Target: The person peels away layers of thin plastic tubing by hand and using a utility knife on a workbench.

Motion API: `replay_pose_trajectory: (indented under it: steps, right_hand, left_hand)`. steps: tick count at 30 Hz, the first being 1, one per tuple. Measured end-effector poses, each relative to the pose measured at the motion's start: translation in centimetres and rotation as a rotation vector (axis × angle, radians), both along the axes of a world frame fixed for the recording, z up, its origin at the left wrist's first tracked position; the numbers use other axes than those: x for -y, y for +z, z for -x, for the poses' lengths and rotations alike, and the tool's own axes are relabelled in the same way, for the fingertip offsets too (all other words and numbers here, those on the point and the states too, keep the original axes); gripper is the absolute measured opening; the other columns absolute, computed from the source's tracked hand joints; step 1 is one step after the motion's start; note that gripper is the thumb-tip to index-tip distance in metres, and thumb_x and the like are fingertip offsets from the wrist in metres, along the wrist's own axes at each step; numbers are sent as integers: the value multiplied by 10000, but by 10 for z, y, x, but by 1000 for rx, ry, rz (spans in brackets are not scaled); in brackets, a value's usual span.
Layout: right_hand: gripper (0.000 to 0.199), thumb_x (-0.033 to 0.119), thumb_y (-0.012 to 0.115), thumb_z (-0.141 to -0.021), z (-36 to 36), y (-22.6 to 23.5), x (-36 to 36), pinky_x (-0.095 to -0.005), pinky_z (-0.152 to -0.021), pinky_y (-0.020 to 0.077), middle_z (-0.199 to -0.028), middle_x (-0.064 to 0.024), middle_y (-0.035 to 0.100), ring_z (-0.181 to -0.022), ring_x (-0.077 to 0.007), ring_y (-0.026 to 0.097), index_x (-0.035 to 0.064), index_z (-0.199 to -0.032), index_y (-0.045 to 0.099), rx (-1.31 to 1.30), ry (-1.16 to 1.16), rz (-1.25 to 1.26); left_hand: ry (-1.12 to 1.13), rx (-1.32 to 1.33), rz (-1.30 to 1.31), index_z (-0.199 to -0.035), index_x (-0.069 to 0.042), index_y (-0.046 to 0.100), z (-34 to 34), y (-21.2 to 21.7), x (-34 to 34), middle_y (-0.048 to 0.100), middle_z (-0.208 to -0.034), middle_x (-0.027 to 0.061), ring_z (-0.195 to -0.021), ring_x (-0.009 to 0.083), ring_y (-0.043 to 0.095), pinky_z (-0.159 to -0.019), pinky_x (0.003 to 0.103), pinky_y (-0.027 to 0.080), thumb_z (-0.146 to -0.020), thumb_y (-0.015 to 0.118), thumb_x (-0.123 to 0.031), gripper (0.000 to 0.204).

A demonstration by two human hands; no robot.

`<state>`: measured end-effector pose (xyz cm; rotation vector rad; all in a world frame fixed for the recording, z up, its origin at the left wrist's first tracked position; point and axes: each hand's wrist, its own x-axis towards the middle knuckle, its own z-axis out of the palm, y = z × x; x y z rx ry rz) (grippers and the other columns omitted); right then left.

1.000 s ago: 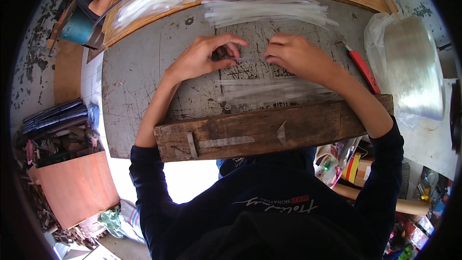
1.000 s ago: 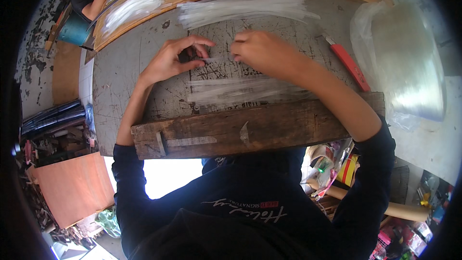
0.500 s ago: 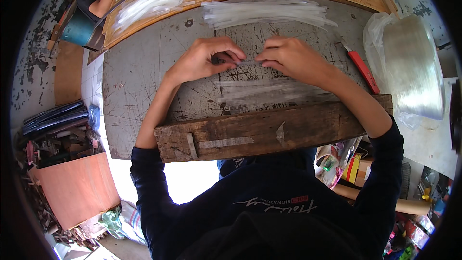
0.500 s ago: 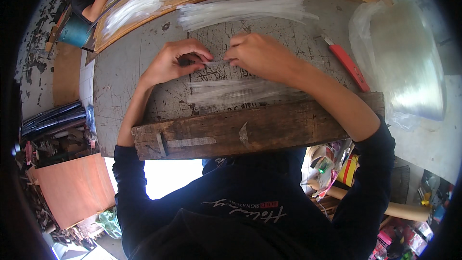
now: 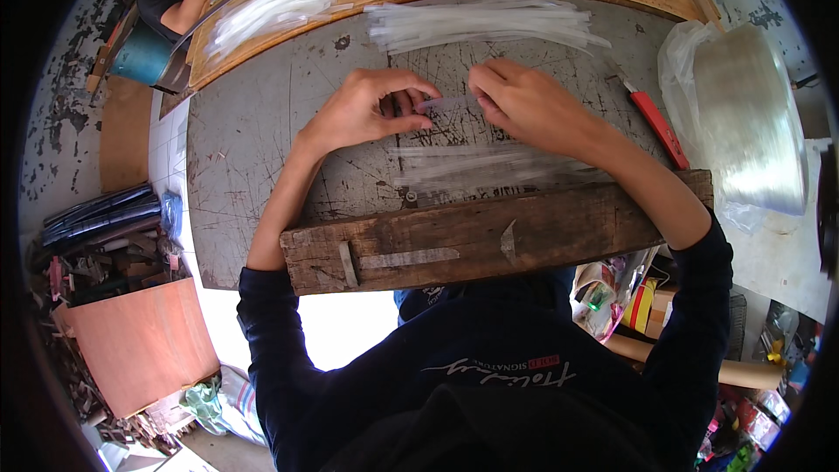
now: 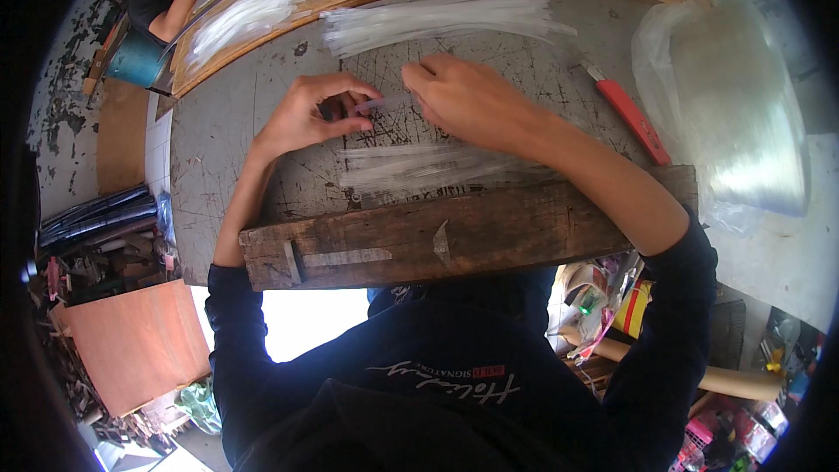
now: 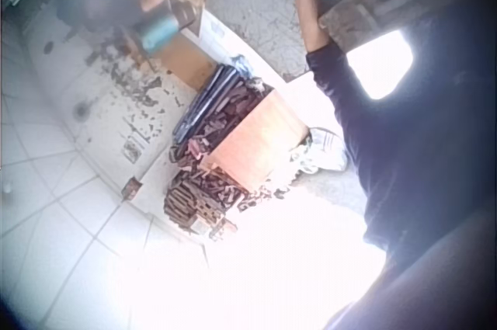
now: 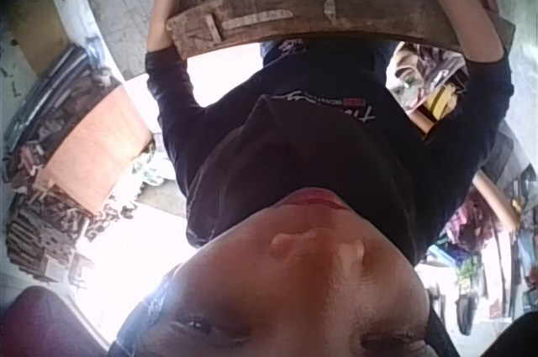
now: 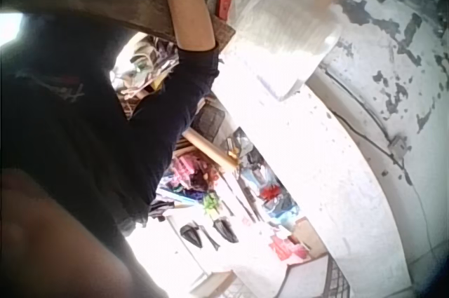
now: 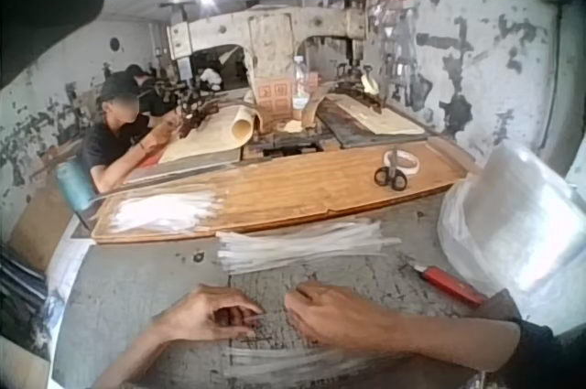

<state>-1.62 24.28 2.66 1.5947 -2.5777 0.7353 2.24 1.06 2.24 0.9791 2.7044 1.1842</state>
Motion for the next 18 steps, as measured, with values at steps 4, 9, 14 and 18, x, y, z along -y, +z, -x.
replay_pose_trajectory:
  steps: [4, 9, 14, 18]
  right_hand:
    - [148, 47, 536, -773, 1, -1, 0, -402, -627, 465, -814, -159, 553, -752, -323, 568, -19, -905, 519, 17, 2, -44]
    - [318, 60, 538, -777, 2, -3, -1, -387, -632, 469, -809, -145, 558, -762, -299, 576, 4, -1090, 541, -53, 0, -32]
    - [332, 93, 538, -804, 4, -9, -1, -364, -627, 472, -824, -136, 568, -751, -261, 579, 22, -1129, 548, -97, -1, -78]
    - [328, 153, 486, -884, 14, -2, -6, -331, -604, 450, -853, -126, 556, -693, -237, 546, 78, -1201, 517, 275, 21, 12]
  left_hand:
    - [111, 148, -159, -981, -56, 632, 0, -6, 1, 662, -787, 56, -725, 124, 644, -556, 239, 541, -718, 686, -31, 269]
    - [91, 137, -234, -983, 19, 604, 2, -9, 1, 625, -870, 95, -749, 147, 634, -599, 239, 553, -769, 627, 23, 215]
    - [113, 83, -248, -951, -1, 624, 6, -14, 3, 641, -867, 96, -784, 165, 650, -631, 249, 573, -761, 635, 0, 190]
    - [195, -9, -387, -936, -5, 639, 13, -17, 12, 635, -840, 89, -777, 153, 639, -666, 244, 563, -772, 623, 9, 165]
